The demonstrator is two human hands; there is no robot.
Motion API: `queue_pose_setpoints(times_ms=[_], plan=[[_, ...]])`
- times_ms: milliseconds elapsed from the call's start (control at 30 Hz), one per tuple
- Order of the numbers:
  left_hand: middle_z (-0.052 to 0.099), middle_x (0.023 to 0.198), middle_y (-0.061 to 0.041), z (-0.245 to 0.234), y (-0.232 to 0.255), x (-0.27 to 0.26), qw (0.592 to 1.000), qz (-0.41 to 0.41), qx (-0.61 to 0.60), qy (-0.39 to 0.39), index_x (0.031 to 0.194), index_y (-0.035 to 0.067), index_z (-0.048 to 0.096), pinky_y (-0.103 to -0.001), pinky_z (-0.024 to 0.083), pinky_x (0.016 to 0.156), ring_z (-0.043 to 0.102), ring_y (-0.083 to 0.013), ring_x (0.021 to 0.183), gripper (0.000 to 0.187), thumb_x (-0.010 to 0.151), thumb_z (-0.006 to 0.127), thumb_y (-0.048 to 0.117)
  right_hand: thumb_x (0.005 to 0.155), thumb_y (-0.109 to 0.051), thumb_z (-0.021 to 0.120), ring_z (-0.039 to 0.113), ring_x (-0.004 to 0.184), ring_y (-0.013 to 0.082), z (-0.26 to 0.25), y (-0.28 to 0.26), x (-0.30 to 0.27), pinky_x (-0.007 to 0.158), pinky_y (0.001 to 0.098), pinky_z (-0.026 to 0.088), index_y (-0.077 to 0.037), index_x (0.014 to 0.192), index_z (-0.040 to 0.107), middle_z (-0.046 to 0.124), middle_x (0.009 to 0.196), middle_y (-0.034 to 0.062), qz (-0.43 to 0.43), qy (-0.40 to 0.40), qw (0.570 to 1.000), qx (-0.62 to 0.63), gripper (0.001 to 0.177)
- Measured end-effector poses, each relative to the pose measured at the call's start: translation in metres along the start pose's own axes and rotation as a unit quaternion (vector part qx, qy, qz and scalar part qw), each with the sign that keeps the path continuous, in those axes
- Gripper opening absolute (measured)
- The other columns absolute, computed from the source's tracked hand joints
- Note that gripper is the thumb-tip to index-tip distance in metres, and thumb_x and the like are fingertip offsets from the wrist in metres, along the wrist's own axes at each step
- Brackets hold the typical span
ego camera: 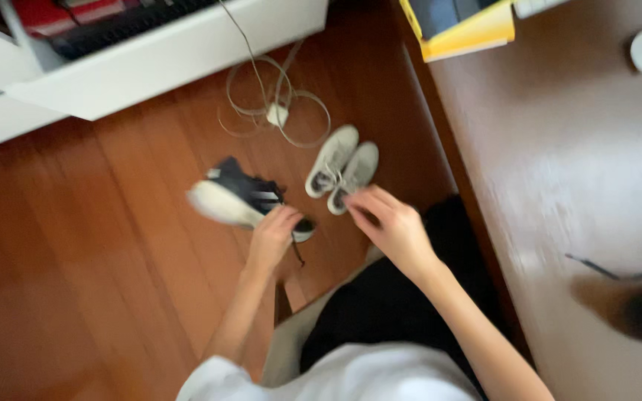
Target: The person removes the laces from a black sneaker, then re-laces it through the eyelets and ties the laces. The shoe is handled on a desk and briefly placed on the floor before being returned to the desk for final tying.
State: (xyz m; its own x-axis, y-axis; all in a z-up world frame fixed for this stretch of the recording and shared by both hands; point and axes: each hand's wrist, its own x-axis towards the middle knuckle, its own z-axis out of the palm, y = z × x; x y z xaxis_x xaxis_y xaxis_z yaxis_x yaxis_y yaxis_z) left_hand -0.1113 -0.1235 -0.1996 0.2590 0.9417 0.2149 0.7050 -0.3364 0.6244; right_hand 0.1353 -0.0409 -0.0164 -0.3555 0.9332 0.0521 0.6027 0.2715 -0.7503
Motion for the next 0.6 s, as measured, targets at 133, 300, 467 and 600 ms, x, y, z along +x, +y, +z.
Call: queue_pose_setpoints(times_ms=[133, 300, 467, 600], plan=[[0.065, 0.123, -0.014, 0.027, -0.062, -0.088, 0.985, -0.163, 0.015, -0.061, 0.118, 0.006, 0.068, -0.046, 0.054, 0.095, 0.064, -0.0375, 0.113, 0.048, 0.073, 0.065, -0.008, 0.09, -0.002, 0.073, 0.074, 0.096, 0.0229, -0.012, 0.005, -0.054, 0.082, 0.0303, 0.06, -0.005, 0.108, 0.074, 0.075, 0.108, 0.0089, 0.059, -0.014, 0.998, 0.003, 0.018], [0.059, 0.14, -0.02, 0.051, -0.117, -0.117, 0.938, -0.311, 0.042, -0.147, 0.135, 0.009, 0.061, -0.048, 0.053, 0.094, 0.062, -0.0408, 0.114, 0.057, 0.08, 0.068, -0.002, 0.091, -0.001, 0.071, 0.075, 0.095, 0.0198, -0.007, -0.001, -0.044, 0.081, 0.0289, 0.061, -0.003, 0.109, 0.074, 0.075, 0.11, 0.0072, 0.077, -0.04, 0.996, -0.016, 0.019], [0.042, 0.153, -0.021, 0.057, -0.154, -0.121, 0.886, -0.448, 0.034, -0.115, 0.142, 0.011, 0.05, -0.05, 0.05, 0.102, 0.054, -0.0439, 0.124, 0.078, 0.073, 0.084, 0.02, 0.091, -0.004, 0.072, 0.075, 0.093, 0.0187, 0.026, -0.003, -0.016, 0.069, 0.0273, 0.06, -0.004, 0.108, 0.075, 0.075, 0.11, 0.0064, 0.108, -0.103, 0.988, -0.029, 0.018], [0.039, 0.154, -0.02, 0.049, -0.182, -0.124, 0.88, -0.469, 0.047, -0.058, 0.151, 0.014, 0.044, -0.056, 0.046, 0.103, 0.046, -0.0454, 0.13, 0.087, 0.075, 0.085, 0.027, 0.094, -0.004, 0.071, 0.074, 0.095, 0.0171, 0.059, -0.006, 0.013, 0.074, 0.0256, 0.061, -0.004, 0.111, 0.075, 0.075, 0.113, 0.0062, 0.055, -0.143, 0.987, -0.039, 0.018]])
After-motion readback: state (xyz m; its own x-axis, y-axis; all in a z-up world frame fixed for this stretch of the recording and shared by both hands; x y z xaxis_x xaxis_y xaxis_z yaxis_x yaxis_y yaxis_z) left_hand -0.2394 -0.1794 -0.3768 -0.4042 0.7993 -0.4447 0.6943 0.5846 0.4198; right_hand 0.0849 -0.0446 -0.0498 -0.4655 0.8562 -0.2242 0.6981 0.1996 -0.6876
